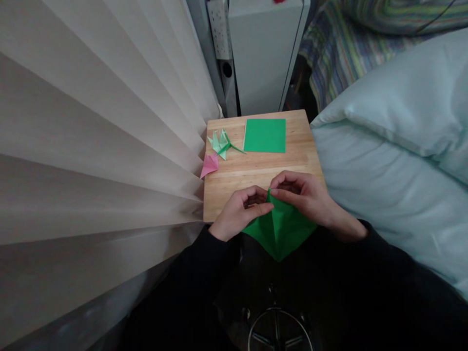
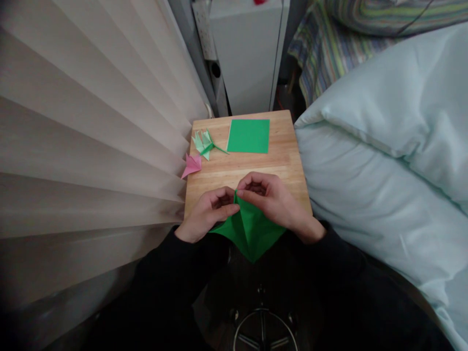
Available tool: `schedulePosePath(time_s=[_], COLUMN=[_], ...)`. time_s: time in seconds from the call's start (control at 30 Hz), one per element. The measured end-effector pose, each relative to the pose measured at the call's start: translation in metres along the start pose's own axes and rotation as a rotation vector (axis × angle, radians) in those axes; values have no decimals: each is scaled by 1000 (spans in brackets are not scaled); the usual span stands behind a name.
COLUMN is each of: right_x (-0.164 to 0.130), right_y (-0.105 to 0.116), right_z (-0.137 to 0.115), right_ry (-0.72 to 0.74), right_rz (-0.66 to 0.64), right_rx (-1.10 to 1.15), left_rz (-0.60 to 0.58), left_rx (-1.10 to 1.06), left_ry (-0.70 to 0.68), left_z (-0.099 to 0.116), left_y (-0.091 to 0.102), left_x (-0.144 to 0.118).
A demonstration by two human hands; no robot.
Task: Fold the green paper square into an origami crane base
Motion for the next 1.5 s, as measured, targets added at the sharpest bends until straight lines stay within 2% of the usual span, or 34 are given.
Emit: schedulePosePath(time_s=[0.2,0.47,0.77,0.9,1.13,1.3,1.5], right_x=[0,2,0,0,0,0,0], right_y=[3,2,3,2,2,1,-1], right_z=[2,7,3,4,7,7,4], right_ry=[8,-18,-33,-36,-41,-34,-5], right_rz=[-26,-54,-44,-45,-49,-62,-62], right_rx=[-34,-28,-94,-106,-89,-151,-195], left_rz=[25,-12,101,109,66,97,79], left_rx=[231,349,535,628,638,677,709], left_ry=[-69,-121,-184,-208,-219,-208,-203], left_z=[7,16,22,26,31,27,24], left_y=[6,4,4,1,-5,-4,-5], left_x=[1,-2,-8,-9,-13,-12,-11])
Point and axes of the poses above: each hand's wrist, its own x-axis towards the middle knuckle, its own y-axis out of the back of the hand, z = x × y, the point moved 6 cm from there along x, towards the middle knuckle, and after that the axes turned 11 degrees about -z, right-handed, at the moved point
